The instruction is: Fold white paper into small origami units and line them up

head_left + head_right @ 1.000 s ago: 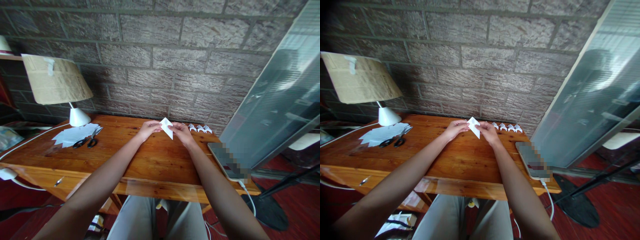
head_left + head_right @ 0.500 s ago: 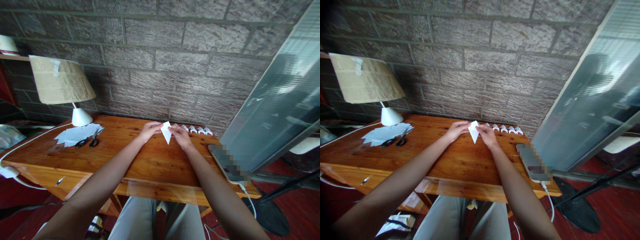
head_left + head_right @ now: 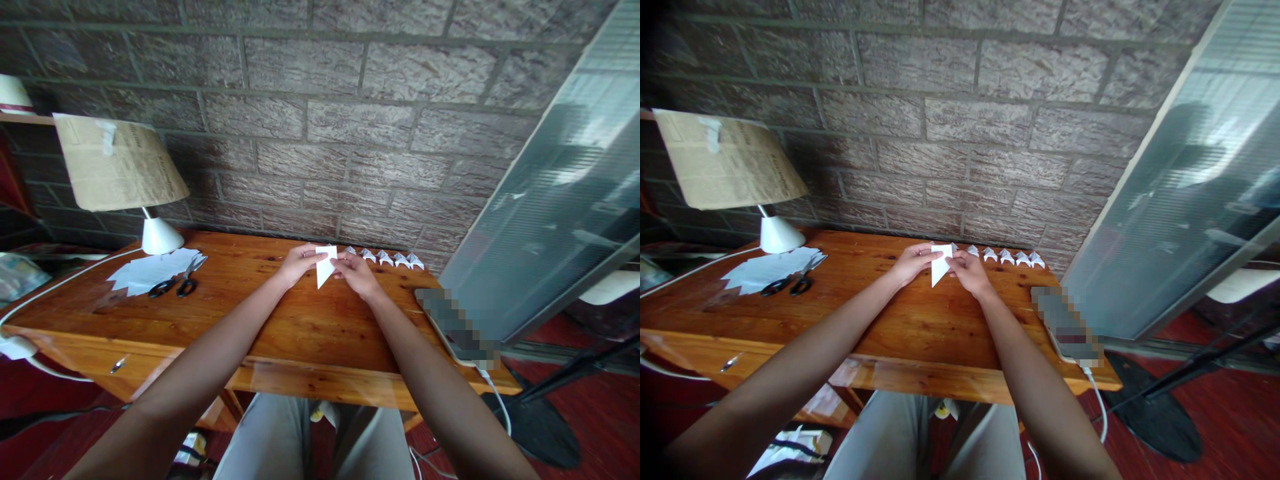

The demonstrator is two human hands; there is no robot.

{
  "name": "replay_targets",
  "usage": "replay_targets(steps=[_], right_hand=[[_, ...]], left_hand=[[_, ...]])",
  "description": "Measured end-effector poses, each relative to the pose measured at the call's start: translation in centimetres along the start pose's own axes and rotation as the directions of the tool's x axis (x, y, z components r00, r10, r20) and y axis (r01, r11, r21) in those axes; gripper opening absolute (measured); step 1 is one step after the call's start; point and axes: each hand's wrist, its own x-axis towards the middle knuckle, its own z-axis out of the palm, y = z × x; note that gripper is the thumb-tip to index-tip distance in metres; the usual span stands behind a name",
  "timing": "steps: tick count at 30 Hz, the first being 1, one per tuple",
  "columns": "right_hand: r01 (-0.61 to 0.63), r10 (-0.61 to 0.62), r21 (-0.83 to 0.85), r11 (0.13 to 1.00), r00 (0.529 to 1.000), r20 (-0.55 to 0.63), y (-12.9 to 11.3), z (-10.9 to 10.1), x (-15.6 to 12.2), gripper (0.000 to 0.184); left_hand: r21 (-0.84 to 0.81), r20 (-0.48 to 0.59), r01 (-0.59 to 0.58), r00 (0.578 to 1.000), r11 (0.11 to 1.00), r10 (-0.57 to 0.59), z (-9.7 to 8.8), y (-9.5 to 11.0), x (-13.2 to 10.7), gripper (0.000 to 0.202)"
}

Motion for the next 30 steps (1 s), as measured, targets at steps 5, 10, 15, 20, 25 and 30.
replay_targets(steps=[5,10,15,20,25,30], right_hand=[[0.02,-0.02,-0.018,1.0,1.0,-0.005,-0.1,0.0,0.0,0.031],[0.074,-0.077,-0.037,0.997,0.992,-0.102,-0.2,-0.3,0.1,0.033],[0.056,-0.06,-0.063,0.996,0.997,-0.058,-0.5,-0.4,-0.1,0.031],[-0.052,0.057,0.076,0.996,0.996,-0.064,-1.0,0.0,-0.5,0.034],[-0.147,0.159,0.123,0.981,0.983,-0.091,-0.8,-0.4,-0.4,0.039],[-0.055,0.067,0.066,0.996,0.979,-0.192,-0.4,-0.8,0.1,0.025]], left_hand=[[-0.009,-0.015,0.036,0.999,0.999,-0.036,-0.1,0.0,0.1,0.039],[0.061,0.01,0.128,0.992,0.99,-0.128,-0.4,0.2,0.1,0.037],[0.17,0.107,0.12,0.984,0.978,-0.14,-0.5,0.1,-0.2,0.056],[0.19,0.002,0.133,0.991,0.973,-0.136,-0.8,0.2,0.0,0.036],[0.111,-0.07,0.174,0.983,0.978,-0.167,-1.0,0.2,0.1,0.044],[0.249,0.071,0.07,0.993,0.966,-0.091,-0.8,-0.3,-0.1,0.062]])
